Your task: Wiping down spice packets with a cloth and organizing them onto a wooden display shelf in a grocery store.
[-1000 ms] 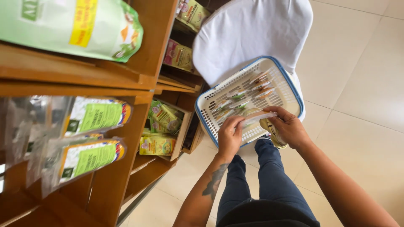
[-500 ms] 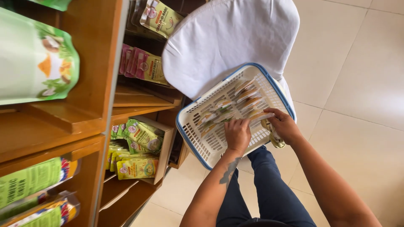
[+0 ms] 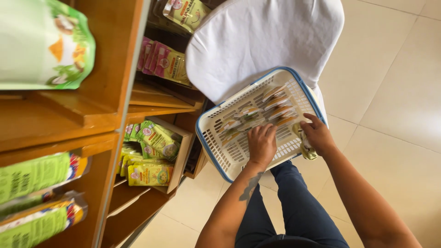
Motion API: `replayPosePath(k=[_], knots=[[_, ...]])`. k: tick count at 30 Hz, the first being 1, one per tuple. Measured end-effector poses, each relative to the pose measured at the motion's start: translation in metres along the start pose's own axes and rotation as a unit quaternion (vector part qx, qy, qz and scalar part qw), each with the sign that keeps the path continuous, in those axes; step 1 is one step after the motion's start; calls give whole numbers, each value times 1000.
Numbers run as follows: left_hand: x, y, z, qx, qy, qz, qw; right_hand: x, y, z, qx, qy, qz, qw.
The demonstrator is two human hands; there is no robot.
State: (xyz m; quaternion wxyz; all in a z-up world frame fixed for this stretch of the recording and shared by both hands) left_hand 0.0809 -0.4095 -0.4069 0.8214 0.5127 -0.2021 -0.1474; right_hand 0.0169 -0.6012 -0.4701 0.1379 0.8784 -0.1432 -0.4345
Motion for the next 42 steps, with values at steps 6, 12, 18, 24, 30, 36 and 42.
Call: replayPosePath(k=[6,12,18,24,30,36,42], knots=[[-28,85,-34,-85,172,-8,981,-28,19,4,189,-66,31,979],[-100,25,-67,-65,289,-234,926,-62,-9,-10,354,-109,-24,929],[-120,-33,-87,-80,305,-191,930,-88,-35,-39,383,-124,-83,912],[-98,6,-67,-4,215,-131,968,-108,-29,-63,392,-119,-118,904],[-92,87,-38,-139,228,-98,959,-178,0,-138,62,121,-135,981],[-51,270,39,-176,120,-62,975,-276,6,-224,-241,449,-148,848],[-62,337,50,-118,84,-9,989,-326,-3,-255,-355,560,-138,736]])
Point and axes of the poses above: each hand's wrist, its own x-axis towards the middle knuckle, its own y-axis out of the back of the hand, z = x × y, the point moved 6 cm from there along x, towards the middle knuckle, and after that the axes turned 2 degrees about y, right-handed, at the moved point
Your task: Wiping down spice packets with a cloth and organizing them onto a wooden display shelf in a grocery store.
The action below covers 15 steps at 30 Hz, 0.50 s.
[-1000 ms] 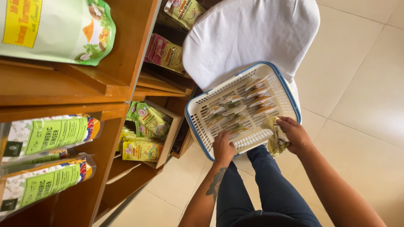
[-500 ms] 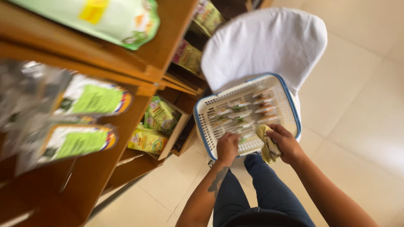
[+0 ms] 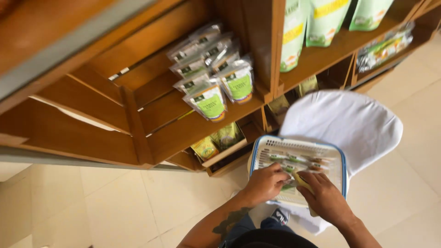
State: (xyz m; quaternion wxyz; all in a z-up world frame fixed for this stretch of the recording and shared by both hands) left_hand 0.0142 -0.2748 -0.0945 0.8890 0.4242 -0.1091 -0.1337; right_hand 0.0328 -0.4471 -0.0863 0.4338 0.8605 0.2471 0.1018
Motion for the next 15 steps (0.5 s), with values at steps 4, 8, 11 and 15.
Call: replayPosePath(k=[4,8,11,15], knots=[[-10,75,27,3,-4,63,998,13,30,-55,-35,49,16,998],[-18,129,42,-61,-5,88,994,25,58,-106,-7,108,77,991],[-15,151,30,-209,-31,83,974,36,80,-132,37,127,88,987],[-11,141,-5,-406,-32,-152,901,40,99,-152,65,144,73,985]])
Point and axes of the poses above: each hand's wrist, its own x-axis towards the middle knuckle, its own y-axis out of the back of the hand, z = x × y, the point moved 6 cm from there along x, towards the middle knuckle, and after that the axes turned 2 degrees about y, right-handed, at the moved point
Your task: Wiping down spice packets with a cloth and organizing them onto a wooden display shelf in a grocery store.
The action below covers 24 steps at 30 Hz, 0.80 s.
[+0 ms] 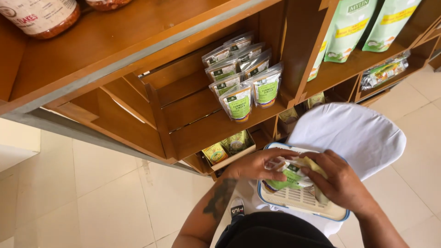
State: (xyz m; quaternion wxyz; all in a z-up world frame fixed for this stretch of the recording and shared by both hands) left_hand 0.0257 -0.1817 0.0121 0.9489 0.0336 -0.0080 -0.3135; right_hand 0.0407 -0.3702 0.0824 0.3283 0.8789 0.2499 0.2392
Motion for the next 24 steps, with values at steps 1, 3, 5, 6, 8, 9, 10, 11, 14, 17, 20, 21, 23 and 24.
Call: replayPosePath(k=[1,3,5,6,8,9,10,11,14,17,20,21,23,24], knots=[[-6,-3,-15,-3,1,-3,1000,1,1,-7,0,-5,0,1000],[-10,-6,-50,-143,92,-56,984,11,7,-18,-7,-18,10,1000],[-5,1,-57,-118,118,-46,985,18,11,-7,6,-49,23,999],[-9,-2,-65,-100,148,-28,984,15,10,0,22,-79,27,996],[-18,-16,-86,-280,126,-40,951,7,16,-2,102,-147,92,980],[-12,-12,-89,-440,92,-43,892,9,27,3,176,-193,161,952],[-2,-7,-76,-436,92,-51,894,13,31,14,173,-193,171,951],[0,-8,-65,-443,67,-45,893,7,31,25,272,-189,222,917],[1,-15,-45,-491,33,-14,871,2,23,22,278,-187,274,901],[16,-7,-56,-509,33,46,859,13,-12,4,145,-114,239,953],[14,-6,-53,-471,60,103,874,15,-48,-24,-24,20,208,978],[11,-6,-46,-449,68,125,882,14,-58,-39,-150,87,212,962],[9,-8,-52,-435,78,146,885,19,-59,0,-111,83,237,962],[7,-9,-56,-421,88,167,887,19,-60,20,-72,79,261,959]])
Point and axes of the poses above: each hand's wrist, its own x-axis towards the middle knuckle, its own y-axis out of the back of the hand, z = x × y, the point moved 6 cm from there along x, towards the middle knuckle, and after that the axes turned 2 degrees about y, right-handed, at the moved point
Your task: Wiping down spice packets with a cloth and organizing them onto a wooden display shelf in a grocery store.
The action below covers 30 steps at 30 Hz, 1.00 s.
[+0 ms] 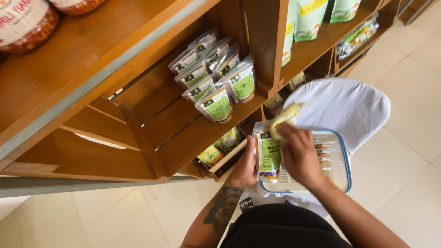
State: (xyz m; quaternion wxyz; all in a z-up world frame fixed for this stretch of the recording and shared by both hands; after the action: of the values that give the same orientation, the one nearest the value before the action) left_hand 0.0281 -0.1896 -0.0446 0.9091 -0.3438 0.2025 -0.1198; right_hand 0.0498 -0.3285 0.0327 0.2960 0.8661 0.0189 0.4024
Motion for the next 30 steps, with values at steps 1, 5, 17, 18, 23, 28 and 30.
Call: replayPosePath(k=[1,5,17,18,23,28,30], knots=[[-4,-4,3,-1,3,0,1000,8,5,-11,-1,-3,-1,1000],[1,-2,-2,-11,21,3,1000,38,16,-52,-27,50,-14,998],[2,18,-5,-60,28,75,995,21,20,-78,44,107,-71,991],[6,30,-10,-81,35,100,991,16,21,-87,69,134,-100,983],[-17,-7,39,-85,-1,78,993,20,46,-76,241,73,-225,941],[-10,-1,26,-40,-82,6,996,28,63,-14,242,-130,-137,952],[-21,-27,36,-32,-81,-13,996,37,58,-5,174,-108,-73,976]])
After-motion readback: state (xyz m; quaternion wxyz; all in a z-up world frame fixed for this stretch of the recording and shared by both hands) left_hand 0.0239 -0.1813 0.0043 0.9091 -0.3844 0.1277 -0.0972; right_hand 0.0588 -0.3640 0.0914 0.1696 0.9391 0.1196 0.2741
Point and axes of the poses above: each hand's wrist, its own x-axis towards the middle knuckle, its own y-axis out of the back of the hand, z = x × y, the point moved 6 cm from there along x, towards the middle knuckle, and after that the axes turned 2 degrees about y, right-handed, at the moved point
